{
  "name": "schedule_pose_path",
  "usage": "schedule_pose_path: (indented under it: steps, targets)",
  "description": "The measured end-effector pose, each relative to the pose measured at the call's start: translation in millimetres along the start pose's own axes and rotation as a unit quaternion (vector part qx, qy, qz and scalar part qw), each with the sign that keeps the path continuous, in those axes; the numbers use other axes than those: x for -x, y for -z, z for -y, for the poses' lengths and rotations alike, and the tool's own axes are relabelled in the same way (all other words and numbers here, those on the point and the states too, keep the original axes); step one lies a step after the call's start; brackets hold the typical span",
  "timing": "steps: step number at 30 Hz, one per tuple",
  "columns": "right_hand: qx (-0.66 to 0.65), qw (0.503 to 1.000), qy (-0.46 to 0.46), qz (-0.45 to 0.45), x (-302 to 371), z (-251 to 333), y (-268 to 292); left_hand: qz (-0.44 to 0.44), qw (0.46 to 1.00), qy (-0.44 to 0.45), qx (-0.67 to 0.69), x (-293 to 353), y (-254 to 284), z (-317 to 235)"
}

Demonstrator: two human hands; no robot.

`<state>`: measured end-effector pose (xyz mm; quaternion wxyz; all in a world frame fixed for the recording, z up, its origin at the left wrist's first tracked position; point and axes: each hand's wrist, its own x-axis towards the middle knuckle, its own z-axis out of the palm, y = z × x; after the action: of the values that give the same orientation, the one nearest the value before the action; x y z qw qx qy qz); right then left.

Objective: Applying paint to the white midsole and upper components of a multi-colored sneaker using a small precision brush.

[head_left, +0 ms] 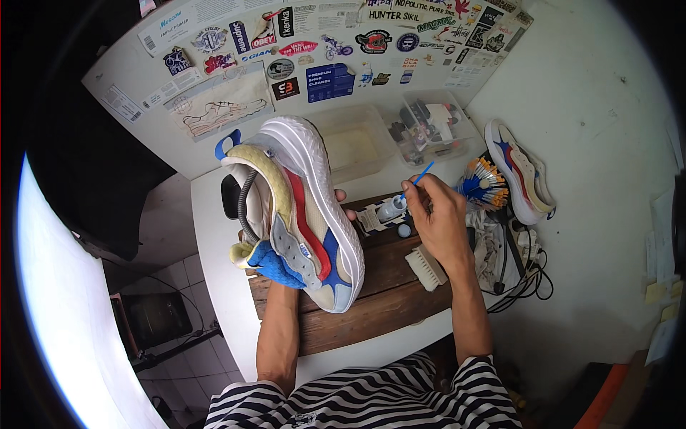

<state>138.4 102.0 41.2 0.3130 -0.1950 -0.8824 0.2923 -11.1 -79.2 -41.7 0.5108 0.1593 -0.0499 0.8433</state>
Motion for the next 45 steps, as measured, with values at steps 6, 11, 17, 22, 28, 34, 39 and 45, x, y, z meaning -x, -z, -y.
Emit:
schedule_pose_path:
  steps: [6, 11, 17, 22, 28, 34, 39, 45]
  targets:
    - [0.002, 1.0, 0.002, -0.028, 6, 10, 11, 0.017, 1.0, 0.004, 0.011, -7, -3, 5]
    - [-0.06, 0.991, -0.036, -0.113, 21, 6, 18, 0.04, 0.998, 0.033, 0.038, -11, 10, 3]
    - [-0.081, 0.986, -0.067, -0.126, 33, 4, 14, 0.023, 0.995, 0.074, 0.057, -25, 22, 8]
    - [-0.048, 0.99, -0.05, -0.125, 40, -2, 12, 0.014, 0.994, 0.084, 0.067, -20, 42, 12]
    - [-0.086, 0.981, -0.047, -0.168, 46, 2, 15, 0.052, 0.993, 0.069, 0.084, -21, 27, 12]
    - [-0.295, 0.911, -0.05, -0.284, 65, 15, 18, 0.018, 0.986, 0.095, 0.134, -27, 28, 19]
    - [-0.275, 0.929, 0.072, -0.237, 85, 60, 2, 0.028, 0.988, 0.094, 0.123, -21, 18, 20]
    - [-0.151, 0.962, 0.21, -0.085, 87, 86, -9, 0.012, 0.981, 0.107, 0.16, -15, 25, 21]
